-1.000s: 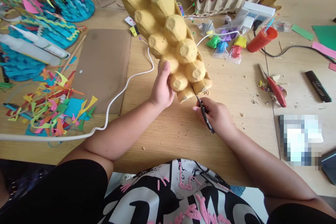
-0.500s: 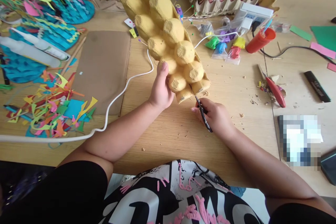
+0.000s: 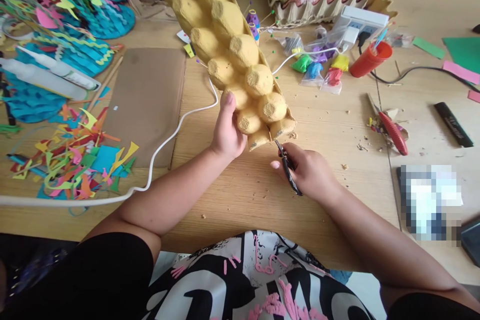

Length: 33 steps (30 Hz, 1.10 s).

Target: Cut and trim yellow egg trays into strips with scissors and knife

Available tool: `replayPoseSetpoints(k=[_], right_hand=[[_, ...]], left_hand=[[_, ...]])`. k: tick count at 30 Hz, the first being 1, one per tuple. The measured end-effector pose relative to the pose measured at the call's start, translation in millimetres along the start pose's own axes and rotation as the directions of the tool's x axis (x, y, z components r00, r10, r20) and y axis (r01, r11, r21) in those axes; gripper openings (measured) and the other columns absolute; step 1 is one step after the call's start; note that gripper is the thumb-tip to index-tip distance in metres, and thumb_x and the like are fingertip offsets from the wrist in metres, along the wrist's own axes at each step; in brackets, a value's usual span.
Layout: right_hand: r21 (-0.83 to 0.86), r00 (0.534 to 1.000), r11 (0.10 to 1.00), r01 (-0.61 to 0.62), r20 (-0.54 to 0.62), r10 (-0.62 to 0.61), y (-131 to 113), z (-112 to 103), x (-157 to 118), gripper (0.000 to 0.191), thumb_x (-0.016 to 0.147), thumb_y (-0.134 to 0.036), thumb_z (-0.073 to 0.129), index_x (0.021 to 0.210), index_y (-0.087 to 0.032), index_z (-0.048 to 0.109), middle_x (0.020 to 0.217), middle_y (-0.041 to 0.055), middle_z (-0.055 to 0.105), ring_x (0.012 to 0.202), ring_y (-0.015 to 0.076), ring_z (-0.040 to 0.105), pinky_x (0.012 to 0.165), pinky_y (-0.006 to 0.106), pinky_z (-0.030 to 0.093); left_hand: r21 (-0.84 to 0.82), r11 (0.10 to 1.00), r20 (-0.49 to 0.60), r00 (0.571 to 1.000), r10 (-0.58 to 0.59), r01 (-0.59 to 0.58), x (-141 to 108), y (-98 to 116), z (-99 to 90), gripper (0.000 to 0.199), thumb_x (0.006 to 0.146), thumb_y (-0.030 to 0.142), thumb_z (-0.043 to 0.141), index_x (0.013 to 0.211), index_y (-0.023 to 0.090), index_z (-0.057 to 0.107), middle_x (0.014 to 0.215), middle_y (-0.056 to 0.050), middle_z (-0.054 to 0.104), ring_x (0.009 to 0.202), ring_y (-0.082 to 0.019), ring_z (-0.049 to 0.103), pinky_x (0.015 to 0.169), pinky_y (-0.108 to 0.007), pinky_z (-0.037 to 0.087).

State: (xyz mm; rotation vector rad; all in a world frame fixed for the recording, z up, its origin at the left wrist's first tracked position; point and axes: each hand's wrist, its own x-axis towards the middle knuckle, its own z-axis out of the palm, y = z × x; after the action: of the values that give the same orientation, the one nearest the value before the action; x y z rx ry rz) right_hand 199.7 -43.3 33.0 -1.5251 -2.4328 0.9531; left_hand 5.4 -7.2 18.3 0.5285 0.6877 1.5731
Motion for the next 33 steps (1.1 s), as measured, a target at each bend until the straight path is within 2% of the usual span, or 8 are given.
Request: replayPoseSetpoints(k=[9, 13, 15, 18, 21, 24, 28, 33], right_hand=[[-0.06, 0.999, 0.997, 0.047, 0.01, -0.046, 1.8, -1.0, -1.4, 0.043, 0.096, -0.067, 0.048, 0.087, -0.025, 0.05, 0.062, -0.0007, 0.057, 0.056, 0.0165, 0.049, 0.057, 0.028, 0.026], [0.097, 0.974, 0.975, 0.201, 0.086, -0.209, 14.8, -8.9, 4.6, 0.04, 0.095, -0.062, 0.053, 0.084, -0.024, 0.052, 0.063, -0.0028, 0.055, 0.054, 0.0129, 0.047, 0.058, 0.026, 0.03], [0.186, 0.921, 0.921, 0.341, 0.128, -0.367, 21.1, -10.8, 6.4, 0.035, 0.095, -0.057, 0.058, 0.084, -0.023, 0.055, 0.063, -0.0032, 0.056, 0.054, 0.0118, 0.047, 0.057, 0.026, 0.032], [0.256, 0.893, 0.858, 0.445, -0.051, -0.447, 26.7, -13.6, 5.9, 0.031, 0.093, -0.053, 0.061, 0.09, -0.023, 0.06, 0.063, -0.0034, 0.056, 0.055, 0.0118, 0.049, 0.058, 0.026, 0.037], [0.228, 0.902, 0.954, 0.197, -0.423, -0.085, 30.1, -25.6, 5.7, 0.035, 0.092, -0.054, 0.062, 0.108, -0.024, 0.06, 0.063, -0.004, 0.056, 0.054, 0.0137, 0.05, 0.058, 0.028, 0.039], [0.157, 0.85, 0.975, -0.16, -0.479, 0.217, 37.2, -47.6, 9.1, 0.042, 0.089, -0.054, 0.066, 0.119, -0.026, 0.057, 0.064, -0.0034, 0.059, 0.054, 0.0166, 0.05, 0.056, 0.03, 0.035], [-0.136, 0.845, 0.906, -0.402, -0.437, 0.309, 50.2, -67.6, 14.2, 0.036, 0.088, -0.045, 0.065, 0.118, -0.027, 0.061, 0.078, 0.0034, 0.069, 0.067, 0.0226, 0.058, 0.061, 0.032, 0.035], [-0.31, 0.854, 0.836, -0.452, -0.419, 0.307, 59.8, -63.8, 15.7, 0.038, 0.091, -0.043, 0.057, 0.125, -0.024, 0.06, 0.093, 0.0097, 0.073, 0.084, 0.03, 0.064, 0.065, 0.035, 0.036]], left_hand=[[0.08, 0.996, 0.046, 0.998, 0.036, -0.04, 3.9, -0.2, -6.0, 0.064, 0.088, 0.07, 0.055, 0.148, 0.047, 0.051, 0.152, 0.009, 0.058, 0.157, -0.032, 0.035, 0.124, -0.051, 0.046], [0.24, 0.942, 0.19, 0.963, 0.192, -0.235, 18.3, -2.8, -19.1, 0.07, 0.089, 0.079, 0.045, 0.142, 0.035, 0.056, 0.147, 0.0, 0.062, 0.154, -0.035, 0.039, 0.121, -0.055, 0.048], [0.315, 0.896, 0.237, 0.94, 0.245, -0.313, 24.4, -6.4, -26.0, 0.068, 0.093, 0.08, 0.036, 0.137, 0.034, 0.057, 0.145, -0.002, 0.063, 0.155, -0.033, 0.038, 0.123, -0.055, 0.046], [0.362, 0.848, 0.169, 0.922, 0.348, -0.386, 28.2, -13.5, -35.0, 0.06, 0.096, 0.074, 0.039, 0.136, 0.032, 0.054, 0.149, -0.001, 0.058, 0.156, -0.028, 0.035, 0.127, -0.049, 0.042], [0.44, 0.756, 0.126, 0.867, 0.482, -0.485, 25.4, -18.8, -41.6, 0.054, 0.097, 0.067, 0.048, 0.138, 0.031, 0.052, 0.155, 0.0, 0.051, 0.16, -0.024, 0.026, 0.123, -0.045, 0.044], [0.55, 0.668, 0.2, 0.855, 0.477, -0.502, 18.9, -19.9, -42.7, 0.064, 0.092, 0.065, 0.063, 0.144, 0.035, 0.042, 0.156, -0.003, 0.05, 0.158, -0.025, 0.031, 0.123, -0.044, 0.043], [0.622, 0.563, 0.322, 0.834, 0.449, -0.544, 12.8, -18.9, -37.9, 0.073, 0.092, 0.063, 0.064, 0.15, 0.041, 0.026, 0.155, -0.006, 0.051, 0.151, -0.025, 0.045, 0.119, -0.044, 0.047], [0.686, 0.431, 0.444, 0.806, 0.392, -0.587, 11.6, -21.8, -40.4, 0.066, 0.093, 0.059, 0.065, 0.147, 0.033, 0.036, 0.137, -0.01, 0.063, 0.135, -0.025, 0.06, 0.114, -0.045, 0.052]])
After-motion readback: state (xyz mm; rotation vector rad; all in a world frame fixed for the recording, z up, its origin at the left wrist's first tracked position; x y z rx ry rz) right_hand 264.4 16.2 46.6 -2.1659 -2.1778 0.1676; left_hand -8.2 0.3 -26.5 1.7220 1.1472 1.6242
